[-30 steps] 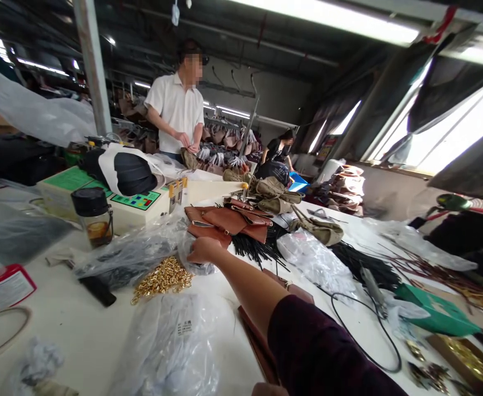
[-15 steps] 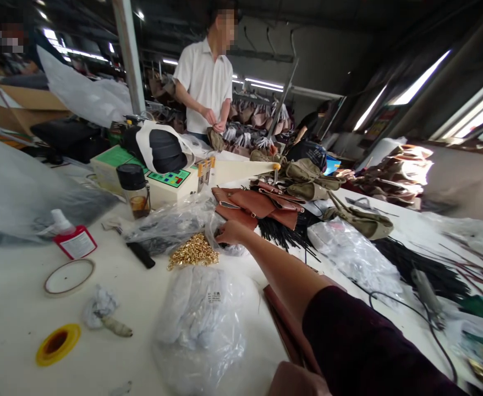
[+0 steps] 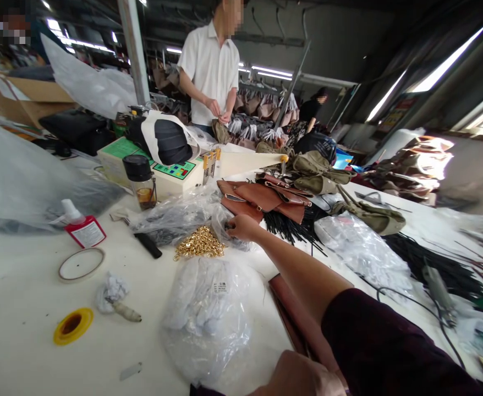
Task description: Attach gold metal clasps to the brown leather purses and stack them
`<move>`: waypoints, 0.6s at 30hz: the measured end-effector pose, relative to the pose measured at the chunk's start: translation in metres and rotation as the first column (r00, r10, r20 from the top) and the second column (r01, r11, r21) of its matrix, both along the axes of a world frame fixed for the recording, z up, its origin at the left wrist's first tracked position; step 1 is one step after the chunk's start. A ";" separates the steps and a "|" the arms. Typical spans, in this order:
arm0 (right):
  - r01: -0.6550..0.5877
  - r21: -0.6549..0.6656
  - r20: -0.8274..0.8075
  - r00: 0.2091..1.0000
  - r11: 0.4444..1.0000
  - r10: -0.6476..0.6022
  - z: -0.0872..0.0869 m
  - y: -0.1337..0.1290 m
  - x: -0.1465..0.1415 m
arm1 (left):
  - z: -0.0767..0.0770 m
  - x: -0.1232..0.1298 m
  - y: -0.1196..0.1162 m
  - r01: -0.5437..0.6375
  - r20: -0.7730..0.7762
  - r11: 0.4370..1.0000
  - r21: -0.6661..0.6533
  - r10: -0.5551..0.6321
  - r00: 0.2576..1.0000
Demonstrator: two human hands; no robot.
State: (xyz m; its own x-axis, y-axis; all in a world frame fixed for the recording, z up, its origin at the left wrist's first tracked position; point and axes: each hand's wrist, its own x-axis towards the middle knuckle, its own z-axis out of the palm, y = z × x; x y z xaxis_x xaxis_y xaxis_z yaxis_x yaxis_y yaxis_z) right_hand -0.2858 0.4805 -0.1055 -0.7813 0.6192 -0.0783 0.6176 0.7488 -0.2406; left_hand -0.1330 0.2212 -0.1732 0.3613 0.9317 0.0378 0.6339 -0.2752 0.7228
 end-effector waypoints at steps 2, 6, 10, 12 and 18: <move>0.047 -0.011 -0.089 0.995 0.999 -0.048 0.000 0.004 0.009 | -0.003 0.001 0.002 0.027 0.028 0.999 0.033 -0.028 0.999; 0.171 -0.083 -0.315 0.930 0.982 -0.188 -0.003 0.009 0.030 | -0.005 0.002 0.004 0.044 0.023 0.999 0.027 -0.044 0.999; 0.220 -0.234 -0.538 0.782 0.947 -0.315 -0.019 0.007 0.042 | -0.003 0.004 0.004 0.037 0.008 0.999 -0.029 -0.037 0.999; 0.191 -0.321 -0.620 0.698 0.928 -0.358 -0.029 0.004 0.043 | -0.003 0.006 0.004 0.024 0.017 0.999 -0.027 -0.024 1.000; 0.090 -0.498 -0.762 0.430 0.863 -0.484 -0.039 -0.003 0.035 | -0.010 0.004 -0.004 0.020 0.068 0.999 -0.040 -0.017 0.998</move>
State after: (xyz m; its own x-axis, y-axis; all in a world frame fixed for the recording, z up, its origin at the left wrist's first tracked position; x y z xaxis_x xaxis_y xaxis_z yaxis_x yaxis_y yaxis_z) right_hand -0.2505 0.4774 -0.1448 -0.3506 0.9013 0.2546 0.1172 0.3120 -0.9428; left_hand -0.1293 0.2171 -0.1835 0.3767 0.9260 0.0251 0.5783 -0.2562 0.7746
